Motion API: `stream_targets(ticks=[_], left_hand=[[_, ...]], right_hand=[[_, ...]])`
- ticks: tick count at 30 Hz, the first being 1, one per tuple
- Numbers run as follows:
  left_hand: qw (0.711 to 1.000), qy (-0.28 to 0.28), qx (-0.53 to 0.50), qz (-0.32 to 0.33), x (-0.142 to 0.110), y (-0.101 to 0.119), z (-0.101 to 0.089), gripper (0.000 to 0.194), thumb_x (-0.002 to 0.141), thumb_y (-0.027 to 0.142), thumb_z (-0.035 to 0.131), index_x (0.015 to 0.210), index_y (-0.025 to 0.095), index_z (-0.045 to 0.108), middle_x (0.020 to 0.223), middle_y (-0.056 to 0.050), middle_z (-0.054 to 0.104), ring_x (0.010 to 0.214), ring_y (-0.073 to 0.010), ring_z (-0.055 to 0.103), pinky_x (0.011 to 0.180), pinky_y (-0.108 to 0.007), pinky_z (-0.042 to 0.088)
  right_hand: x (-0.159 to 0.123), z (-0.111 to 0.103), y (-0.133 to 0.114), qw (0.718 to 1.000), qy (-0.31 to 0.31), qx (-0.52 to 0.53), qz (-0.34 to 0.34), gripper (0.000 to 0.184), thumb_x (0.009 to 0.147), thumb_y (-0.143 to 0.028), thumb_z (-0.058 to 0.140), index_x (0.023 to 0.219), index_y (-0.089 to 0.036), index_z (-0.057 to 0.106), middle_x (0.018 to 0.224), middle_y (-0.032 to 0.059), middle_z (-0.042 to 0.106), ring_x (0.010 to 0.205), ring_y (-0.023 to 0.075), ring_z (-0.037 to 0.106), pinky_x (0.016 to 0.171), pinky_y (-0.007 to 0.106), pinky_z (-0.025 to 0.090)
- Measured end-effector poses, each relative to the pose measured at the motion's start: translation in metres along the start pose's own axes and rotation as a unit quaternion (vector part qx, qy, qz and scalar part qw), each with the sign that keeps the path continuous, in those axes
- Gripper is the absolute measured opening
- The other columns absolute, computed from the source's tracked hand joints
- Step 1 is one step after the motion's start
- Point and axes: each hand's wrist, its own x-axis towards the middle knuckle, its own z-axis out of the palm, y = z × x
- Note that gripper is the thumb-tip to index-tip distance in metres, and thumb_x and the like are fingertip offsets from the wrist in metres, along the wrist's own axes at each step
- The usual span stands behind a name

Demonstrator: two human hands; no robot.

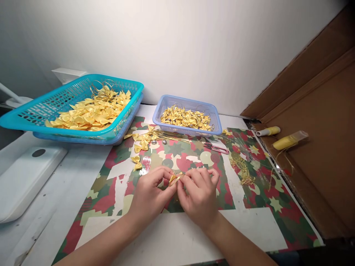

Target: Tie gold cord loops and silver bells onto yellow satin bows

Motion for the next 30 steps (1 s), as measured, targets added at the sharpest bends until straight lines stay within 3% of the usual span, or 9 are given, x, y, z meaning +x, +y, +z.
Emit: stream_targets(ticks=[6,9,13,15,22,30], left_hand=[[0.998,-0.018,-0.052,-0.033,0.001,0.001,-0.001,0.018,0.079,0.022,0.062,0.064,0.02,0.054,0.077,-0.002,0.064,0.072,-0.0152,0.06,0.061,-0.023,0.046],[0.996,-0.027,-0.076,-0.048,0.002,0.0,-0.001,0.017,0.079,0.022,0.061,0.064,0.02,0.054,0.08,-0.002,0.063,0.072,-0.0154,0.059,0.061,-0.024,0.046],[1.0,0.011,-0.017,0.008,0.003,-0.001,-0.004,0.02,0.08,0.024,0.062,0.061,0.02,0.054,0.113,-0.006,0.063,0.101,-0.0213,0.058,0.078,-0.029,0.047],[0.999,0.002,-0.01,0.036,0.003,-0.001,-0.005,0.018,0.08,0.022,0.062,0.063,0.02,0.056,0.119,-0.005,0.064,0.108,-0.022,0.056,0.088,-0.033,0.044],[0.998,-0.034,-0.058,0.016,0.006,-0.002,-0.005,0.02,0.079,0.023,0.063,0.061,0.02,0.054,0.08,-0.001,0.068,0.08,-0.0171,0.061,0.071,-0.028,0.047],[0.989,-0.035,-0.131,-0.062,0.009,0.0,-0.005,0.025,0.077,0.032,0.065,0.059,0.018,0.054,0.08,-0.003,0.066,0.076,-0.016,0.061,0.067,-0.025,0.047]], right_hand=[[0.0,0.001,-0.001,0.995,0.079,0.065,0.011,0.014,0.08,-0.008,0.058,0.076,-0.021,0.055,0.069,0.0011,0.06,0.069,0.0166,0.046,0.07,0.037,0.031],[0.001,0.0,0.0,0.989,0.086,0.122,0.021,0.013,0.081,-0.007,0.058,0.08,-0.021,0.058,0.072,0.0018,0.059,0.07,0.0164,0.047,0.067,0.034,0.035],[0.002,0.001,0.003,0.979,0.082,0.184,0.017,0.016,0.082,-0.006,0.054,0.085,-0.02,0.061,0.075,0.0024,0.057,0.071,0.0156,0.049,0.064,0.031,0.038],[0.002,0.001,0.003,0.976,0.081,0.2,0.02,0.016,0.081,-0.006,0.053,0.084,-0.02,0.061,0.076,0.002,0.056,0.071,0.0155,0.05,0.065,0.031,0.039],[0.0,-0.002,0.006,0.967,0.063,0.241,0.046,0.016,0.082,-0.006,0.058,0.084,-0.021,0.062,0.08,0.0018,0.058,0.076,0.0155,0.051,0.068,0.032,0.042],[0.002,-0.001,0.01,0.951,0.041,0.295,0.078,0.02,0.084,-0.006,0.06,0.088,-0.025,0.066,0.083,0.0006,0.054,0.08,0.0148,0.053,0.073,0.033,0.044]])
